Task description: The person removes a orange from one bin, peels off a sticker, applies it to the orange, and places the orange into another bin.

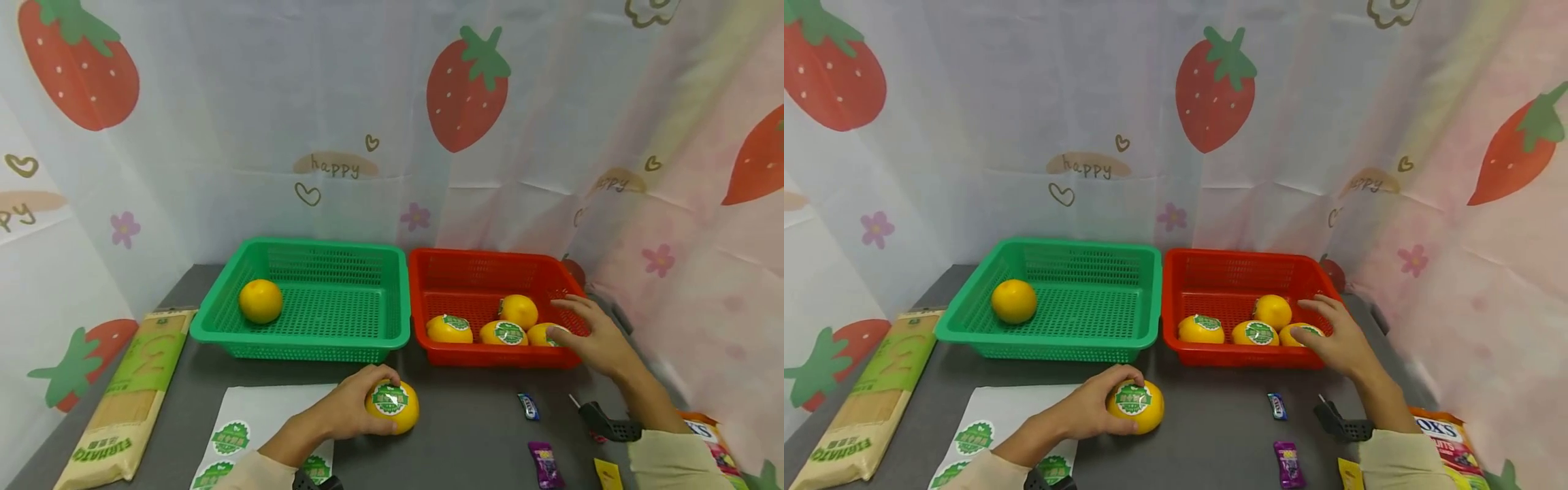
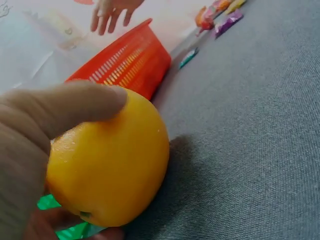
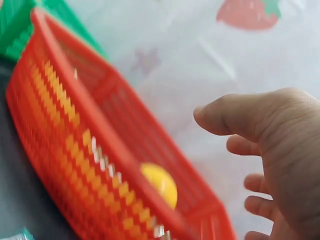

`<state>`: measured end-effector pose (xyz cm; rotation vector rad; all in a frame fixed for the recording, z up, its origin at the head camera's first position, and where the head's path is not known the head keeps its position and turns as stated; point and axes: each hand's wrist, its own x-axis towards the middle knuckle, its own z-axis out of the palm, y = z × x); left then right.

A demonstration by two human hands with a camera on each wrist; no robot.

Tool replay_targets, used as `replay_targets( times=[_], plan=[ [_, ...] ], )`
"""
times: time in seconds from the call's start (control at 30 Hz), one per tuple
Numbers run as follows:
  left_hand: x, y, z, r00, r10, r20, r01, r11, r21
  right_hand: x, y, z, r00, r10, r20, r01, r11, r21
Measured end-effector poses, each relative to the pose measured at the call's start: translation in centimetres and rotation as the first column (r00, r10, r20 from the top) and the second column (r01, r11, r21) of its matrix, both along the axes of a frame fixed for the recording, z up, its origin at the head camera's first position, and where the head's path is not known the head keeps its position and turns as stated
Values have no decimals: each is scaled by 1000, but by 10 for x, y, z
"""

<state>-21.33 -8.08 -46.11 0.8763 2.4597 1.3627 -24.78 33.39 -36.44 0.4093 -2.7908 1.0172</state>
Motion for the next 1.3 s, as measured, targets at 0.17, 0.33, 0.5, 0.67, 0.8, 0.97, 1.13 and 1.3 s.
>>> replay_targets(
  times=[0.17, 0.33, 0.5, 0.67, 0.8, 0.97, 1.13, 1.3],
  plan=[
    [-1, 2, 0, 997, -2, -75, -3, 998, -63, -8, 20, -13, 997, -43, 62, 39, 997, 61],
    [-2, 9, 10, 998, -4, -60, 2, 1000, -25, -10, 34, -23, 991, -96, 95, 87, 991, 98],
    [-5, 16, 32, 998, -27, -58, 29, 999, 33, -10, 42, -26, 977, -138, 161, 113, 982, 153],
    [-12, 22, 62, 997, -60, -58, 64, 995, 77, -11, 47, -26, 966, -164, 202, 126, 974, 191],
    [-29, 30, 88, 991, -36, -125, 44, 997, 61, -12, 49, -26, 963, -170, 210, 130, 973, 191],
    [-59, 44, 116, 985, 56, -161, -53, 998, 18, -12, 52, -27, 965, -158, 211, 116, 974, 197],
    [-92, 64, 127, 976, 147, -163, -156, 987, -43, -12, 54, -26, 966, -145, 212, 98, 971, 217],
    [-122, 95, 121, 974, 196, -117, -204, 977, -58, -11, 56, -23, 967, -128, 220, 79, 972, 219]
  ],
)
